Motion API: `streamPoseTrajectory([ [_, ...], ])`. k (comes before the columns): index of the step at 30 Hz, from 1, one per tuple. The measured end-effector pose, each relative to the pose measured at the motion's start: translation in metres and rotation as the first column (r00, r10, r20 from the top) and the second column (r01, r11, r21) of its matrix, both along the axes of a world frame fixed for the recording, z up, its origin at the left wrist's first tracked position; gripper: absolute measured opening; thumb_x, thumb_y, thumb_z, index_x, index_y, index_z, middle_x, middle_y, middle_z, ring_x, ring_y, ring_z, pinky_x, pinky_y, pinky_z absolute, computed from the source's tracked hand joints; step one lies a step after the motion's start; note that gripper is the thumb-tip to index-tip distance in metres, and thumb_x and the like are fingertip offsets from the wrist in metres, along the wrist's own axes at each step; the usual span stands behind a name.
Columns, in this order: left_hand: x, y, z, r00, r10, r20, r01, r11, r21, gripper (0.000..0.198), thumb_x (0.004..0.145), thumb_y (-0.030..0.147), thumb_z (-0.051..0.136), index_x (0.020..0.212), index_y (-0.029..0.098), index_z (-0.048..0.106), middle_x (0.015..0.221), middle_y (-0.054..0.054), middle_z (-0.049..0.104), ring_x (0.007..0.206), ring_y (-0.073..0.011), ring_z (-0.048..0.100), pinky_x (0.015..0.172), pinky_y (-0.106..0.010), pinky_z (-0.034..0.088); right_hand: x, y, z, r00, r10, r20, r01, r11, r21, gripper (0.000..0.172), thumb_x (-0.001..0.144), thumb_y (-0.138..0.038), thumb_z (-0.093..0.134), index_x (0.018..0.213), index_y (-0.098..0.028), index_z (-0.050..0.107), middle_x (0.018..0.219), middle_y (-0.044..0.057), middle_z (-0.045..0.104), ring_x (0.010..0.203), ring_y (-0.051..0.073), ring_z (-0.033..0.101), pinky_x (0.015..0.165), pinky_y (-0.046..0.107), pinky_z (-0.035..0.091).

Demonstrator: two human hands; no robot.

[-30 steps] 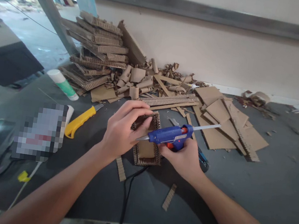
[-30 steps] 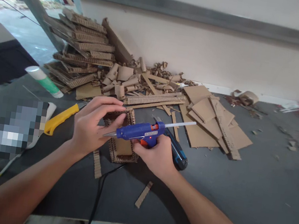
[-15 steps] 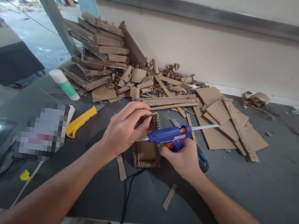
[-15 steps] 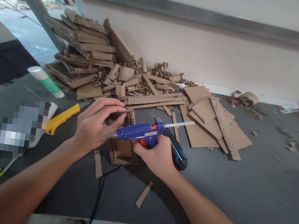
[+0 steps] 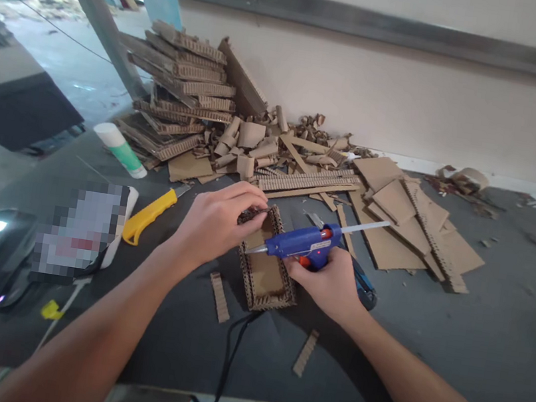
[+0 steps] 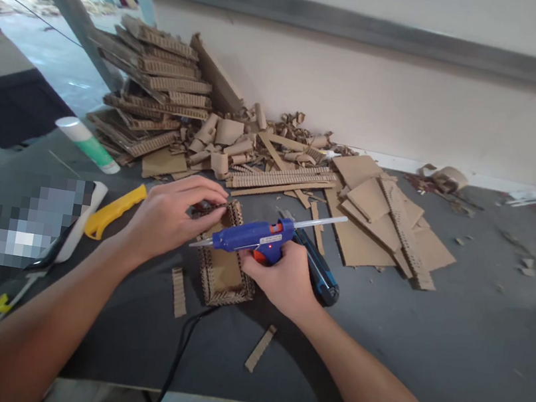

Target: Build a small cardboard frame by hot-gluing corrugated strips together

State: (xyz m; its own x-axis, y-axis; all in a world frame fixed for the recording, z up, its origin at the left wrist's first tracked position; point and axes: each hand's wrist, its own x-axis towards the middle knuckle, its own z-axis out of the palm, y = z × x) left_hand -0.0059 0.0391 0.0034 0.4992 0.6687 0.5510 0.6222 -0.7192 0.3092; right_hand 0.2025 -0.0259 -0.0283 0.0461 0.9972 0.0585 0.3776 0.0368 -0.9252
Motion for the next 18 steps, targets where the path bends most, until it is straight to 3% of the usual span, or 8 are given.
streamPoseTrajectory([
  [8,0.0057,-0.0004,-0.0057,0.996,0.060,0.070,-0.056,0.996,-0.066,0.014,0.093,0.025,0.061,0.094,0.018,0.072,0.105,-0.005,0.075,0.096,-0.0187,0.071,0.087,-0.032,0.056,0.0017,0.0018,-0.0037,1.000,-0.004,-0.004,0.004,0.999,-0.033,0.033,0.067,-0.036,0.068,0.052,-0.021,0.043,0.049,-0.006,0.041,0.049,0.008,0.032,0.045,0.023,0.029],
  [14,0.0022,0.0063,-0.0047,0.997,0.026,0.068,-0.013,0.982,-0.187,0.019,0.094,0.034,0.062,0.097,0.022,0.076,0.110,-0.005,0.075,0.099,-0.0201,0.070,0.084,-0.032,0.057,0.0036,0.0032,-0.0041,1.000,-0.018,0.002,0.018,0.998,-0.066,0.030,0.068,-0.039,0.070,0.056,-0.020,0.050,0.053,-0.004,0.048,0.050,0.009,0.039,0.047,0.024,0.034],
  [18,0.0029,0.0069,-0.0027,0.987,0.080,0.141,-0.036,0.956,-0.290,0.029,0.094,0.046,0.060,0.102,0.022,0.074,0.106,-0.006,0.076,0.092,-0.0207,0.072,0.075,-0.029,0.059,0.0049,0.0045,-0.0049,0.999,-0.029,-0.025,0.027,0.997,-0.079,0.030,0.067,-0.041,0.072,0.058,-0.020,0.052,0.053,-0.004,0.048,0.050,0.009,0.038,0.047,0.024,0.034],
])
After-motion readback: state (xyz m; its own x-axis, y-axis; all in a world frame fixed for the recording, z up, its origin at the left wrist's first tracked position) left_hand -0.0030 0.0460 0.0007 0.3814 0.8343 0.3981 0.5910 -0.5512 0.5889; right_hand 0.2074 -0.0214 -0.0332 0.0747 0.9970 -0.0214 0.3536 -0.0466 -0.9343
